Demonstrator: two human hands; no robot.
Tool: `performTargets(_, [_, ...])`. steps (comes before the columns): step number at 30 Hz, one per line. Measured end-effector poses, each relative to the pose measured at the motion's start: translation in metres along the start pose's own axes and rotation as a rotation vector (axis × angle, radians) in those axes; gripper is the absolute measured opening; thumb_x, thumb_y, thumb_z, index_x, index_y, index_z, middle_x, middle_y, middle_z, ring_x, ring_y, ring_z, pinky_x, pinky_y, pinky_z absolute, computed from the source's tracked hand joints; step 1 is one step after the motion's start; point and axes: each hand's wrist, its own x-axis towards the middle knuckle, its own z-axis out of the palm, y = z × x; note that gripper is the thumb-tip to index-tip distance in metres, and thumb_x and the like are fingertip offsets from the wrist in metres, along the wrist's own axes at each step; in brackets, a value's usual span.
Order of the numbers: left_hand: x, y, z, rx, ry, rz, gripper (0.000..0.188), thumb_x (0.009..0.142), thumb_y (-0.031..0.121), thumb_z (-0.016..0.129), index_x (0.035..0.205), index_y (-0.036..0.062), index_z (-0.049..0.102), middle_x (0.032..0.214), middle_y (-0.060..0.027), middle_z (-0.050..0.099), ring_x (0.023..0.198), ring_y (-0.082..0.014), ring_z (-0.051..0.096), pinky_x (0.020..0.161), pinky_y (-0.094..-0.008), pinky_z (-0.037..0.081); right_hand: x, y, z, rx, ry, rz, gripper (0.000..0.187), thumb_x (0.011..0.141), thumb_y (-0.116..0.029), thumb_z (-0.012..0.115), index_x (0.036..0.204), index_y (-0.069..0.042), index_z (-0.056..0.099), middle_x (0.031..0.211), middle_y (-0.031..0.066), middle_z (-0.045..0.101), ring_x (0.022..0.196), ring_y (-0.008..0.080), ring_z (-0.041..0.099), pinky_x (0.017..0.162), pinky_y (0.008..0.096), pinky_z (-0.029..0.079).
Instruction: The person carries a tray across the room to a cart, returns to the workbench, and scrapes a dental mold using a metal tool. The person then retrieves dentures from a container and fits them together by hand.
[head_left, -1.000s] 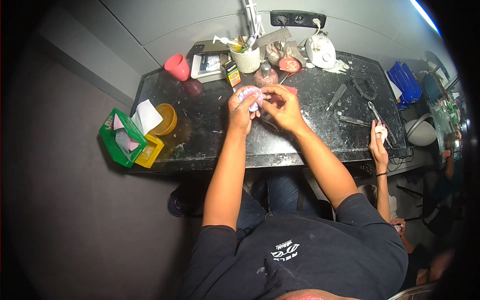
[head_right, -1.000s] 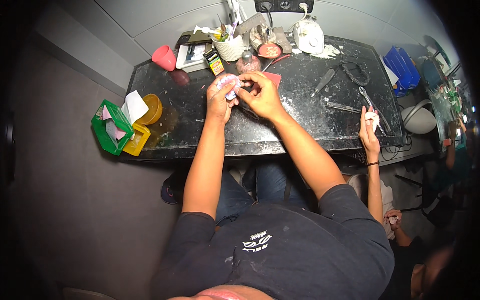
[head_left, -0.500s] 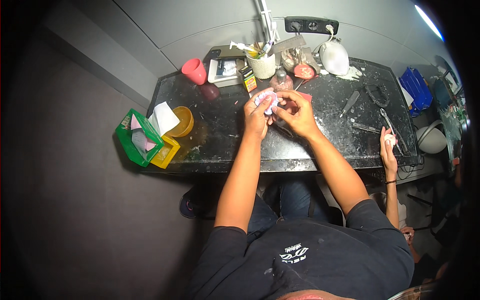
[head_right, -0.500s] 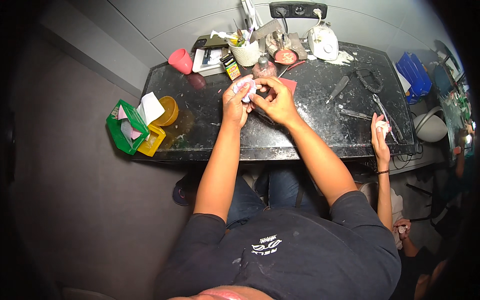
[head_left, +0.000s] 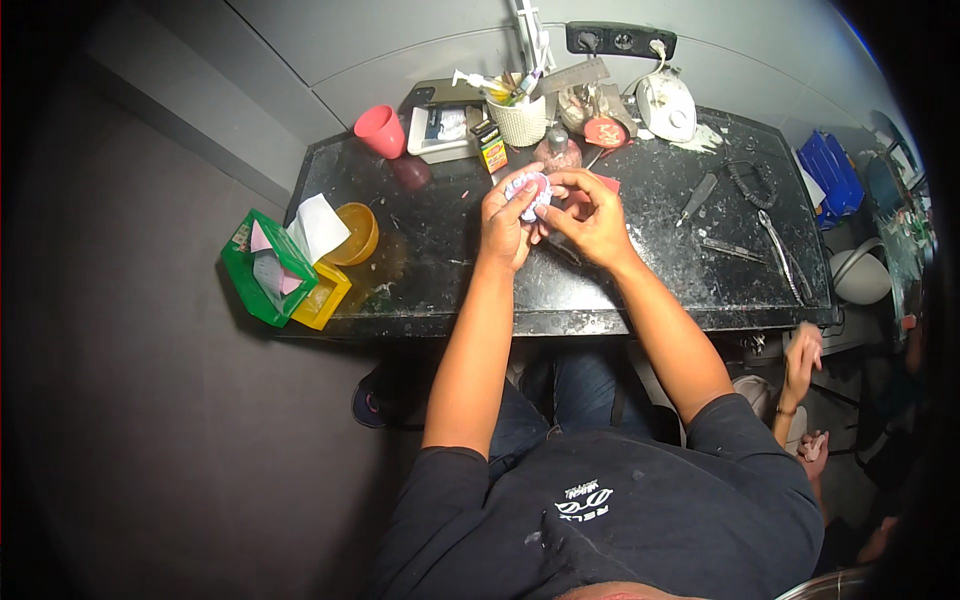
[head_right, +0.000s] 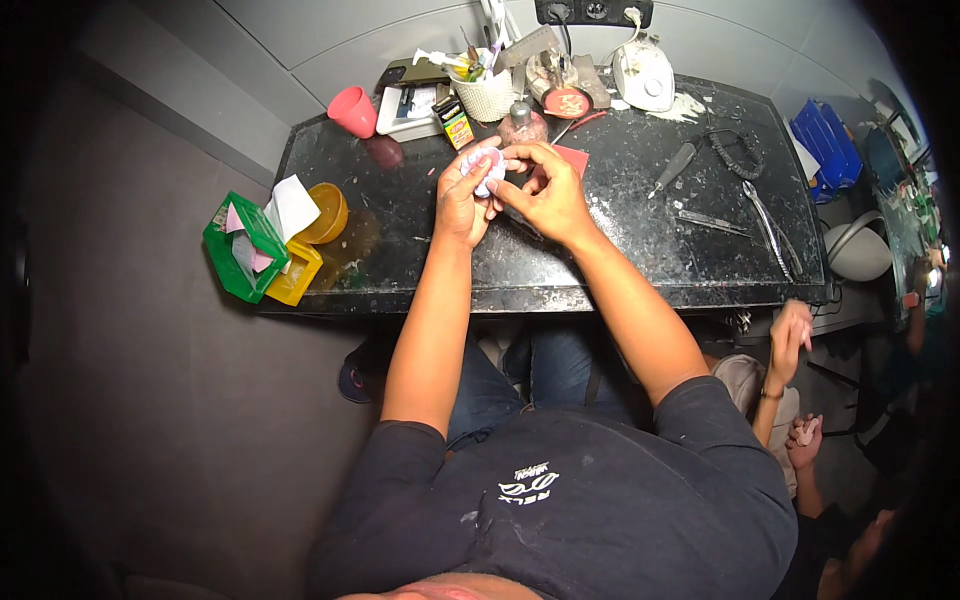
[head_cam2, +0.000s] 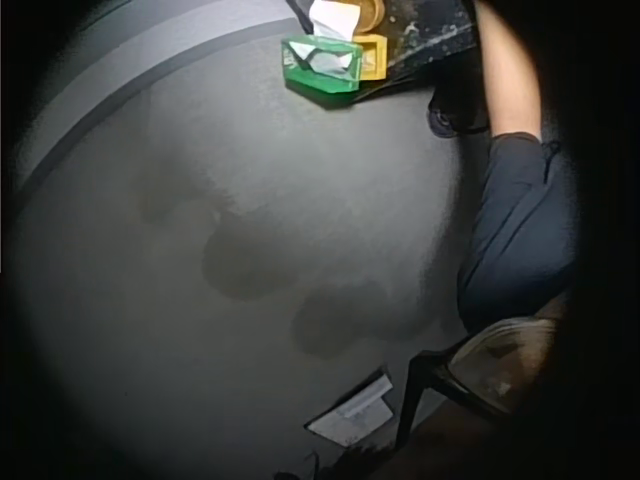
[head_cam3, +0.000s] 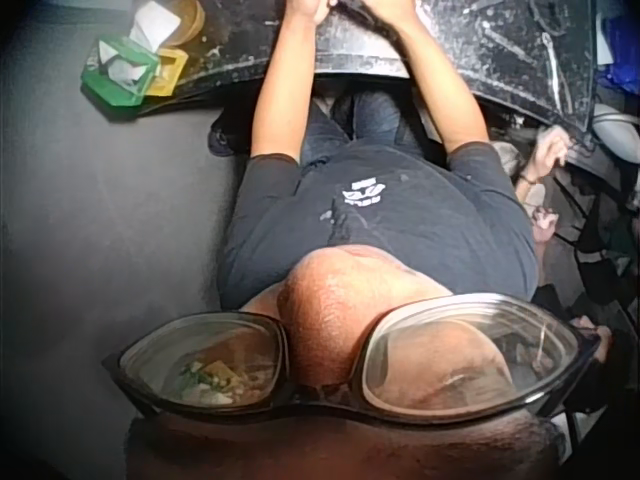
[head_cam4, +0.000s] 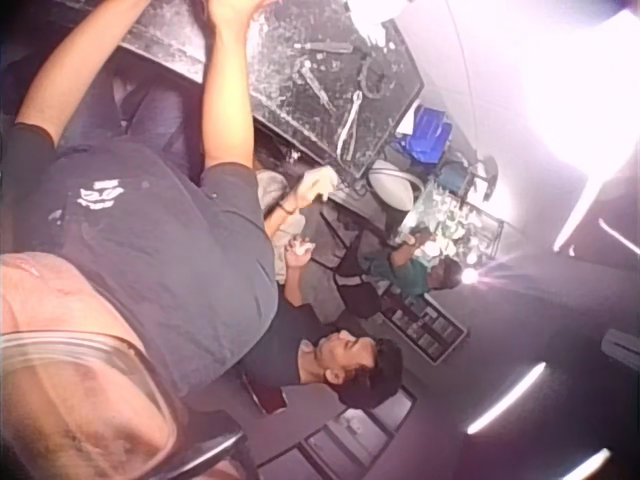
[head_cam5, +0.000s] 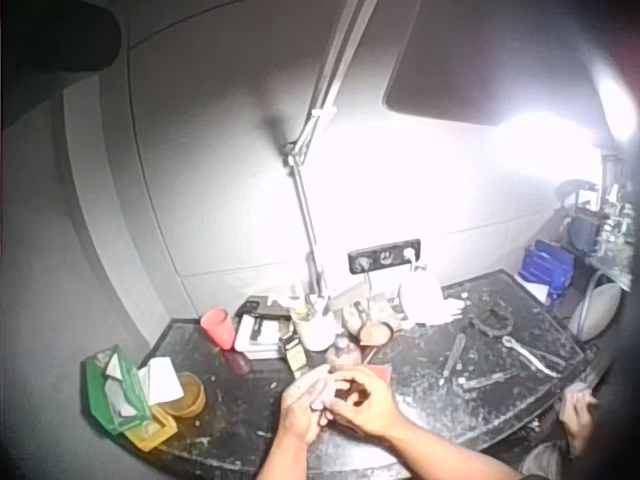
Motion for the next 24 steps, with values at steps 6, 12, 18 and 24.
performTargets(6, [-0.0028,0.0010,0.0033,-0.037,-0.035,0.030,0.047,0.097,0.015,0.060,0.137,-0.0070,0.046,0.099,-0.0178,0.073,0.060,-0.0135,0.065,0.040,-0.0216,0.044,-0.0016,-0.0003,0.0008,0.077,-0.006,0.015,0.039,0.078,-0.011,0.083,0.112,-0.002,0.068,0.106,0.0032,0.064,0.091,0.0072,0.061,0.062,0.0190,0.052])
performTargets(12, [-0.0048,0.0026,0.0052,-0.005,-0.016,0.041,0.044,0.095,0.013,0.063,0.135,-0.0030,0.052,0.097,-0.0088,0.068,0.063,-0.0113,0.062,0.041,-0.0237,0.045,-0.0020,-0.0018,0.0004,0.075,-0.010,0.032,0.038,0.079,-0.010,0.082,0.113,0.000,0.067,0.105,0.0045,0.064,0.088,0.0076,0.062,0.062,0.0190,0.053])
performTargets(18, [-0.0037,0.0012,0.0073,0.014,-0.007,0.077,0.050,0.096,0.011,0.062,0.141,-0.0027,0.048,0.099,-0.0119,0.070,0.064,-0.0111,0.063,0.040,-0.0226,0.044,-0.0013,0.0032,-0.0007,0.107,-0.006,0.032,0.037,0.080,-0.009,0.081,0.113,0.001,0.066,0.102,0.0050,0.064,0.085,0.0076,0.063,0.062,0.0195,0.053])
performTargets(24, [-0.0017,0.0001,0.0036,0.041,-0.040,0.096,0.055,0.096,0.010,0.061,0.147,0.0003,0.042,0.103,-0.0202,0.072,0.068,-0.0132,0.067,0.041,-0.0227,0.046,-0.0011,-0.0009,-0.0012,0.069,-0.006,0.032,0.036,0.080,-0.008,0.080,0.112,0.002,0.066,0.101,0.0056,0.064,0.081,0.0075,0.064,0.061,0.0199,0.053])
